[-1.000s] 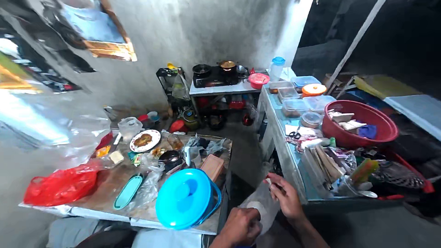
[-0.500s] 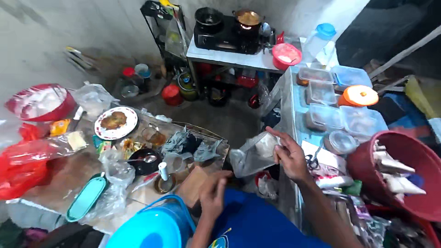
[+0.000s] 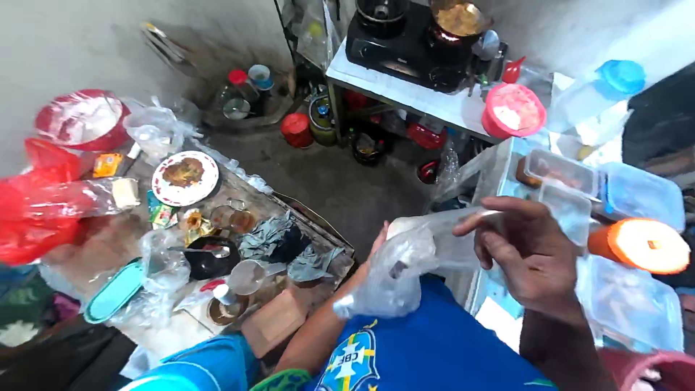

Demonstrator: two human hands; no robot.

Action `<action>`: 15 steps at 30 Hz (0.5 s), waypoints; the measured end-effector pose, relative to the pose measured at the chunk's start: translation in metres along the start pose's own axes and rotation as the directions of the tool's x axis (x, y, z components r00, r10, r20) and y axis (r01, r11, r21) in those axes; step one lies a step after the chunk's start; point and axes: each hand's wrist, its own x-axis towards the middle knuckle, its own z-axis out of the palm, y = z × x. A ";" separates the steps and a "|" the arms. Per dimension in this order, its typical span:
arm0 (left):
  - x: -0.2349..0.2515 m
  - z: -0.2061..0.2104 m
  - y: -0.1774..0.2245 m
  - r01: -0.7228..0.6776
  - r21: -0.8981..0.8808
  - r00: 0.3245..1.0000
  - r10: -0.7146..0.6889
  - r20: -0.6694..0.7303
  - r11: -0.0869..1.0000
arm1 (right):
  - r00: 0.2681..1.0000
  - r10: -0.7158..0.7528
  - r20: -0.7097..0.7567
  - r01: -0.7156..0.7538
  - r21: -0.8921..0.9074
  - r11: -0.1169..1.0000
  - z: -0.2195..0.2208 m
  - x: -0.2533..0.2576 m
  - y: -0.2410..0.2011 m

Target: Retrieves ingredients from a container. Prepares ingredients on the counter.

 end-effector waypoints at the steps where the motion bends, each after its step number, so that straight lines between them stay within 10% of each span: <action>1: 0.027 -0.013 -0.005 -0.119 0.032 0.990 0.116 0.081 0.992 | 1.000 -0.010 0.029 0.014 -0.140 0.990 -0.014 0.008 0.012; 4: 0.074 -0.014 0.002 -0.242 -0.040 0.953 0.245 0.178 0.969 | 0.992 -0.126 0.023 0.112 -0.626 0.771 -0.056 0.034 0.028; 8: 0.097 0.019 0.035 -0.375 -0.149 0.904 0.397 0.161 0.915 | 0.940 -0.342 -0.012 0.294 -0.483 0.825 -0.081 0.060 0.029; 15: 0.121 0.041 0.103 -0.535 0.062 0.829 0.537 -0.156 0.843 | 0.876 0.230 0.424 0.062 -0.572 0.818 -0.056 0.152 0.124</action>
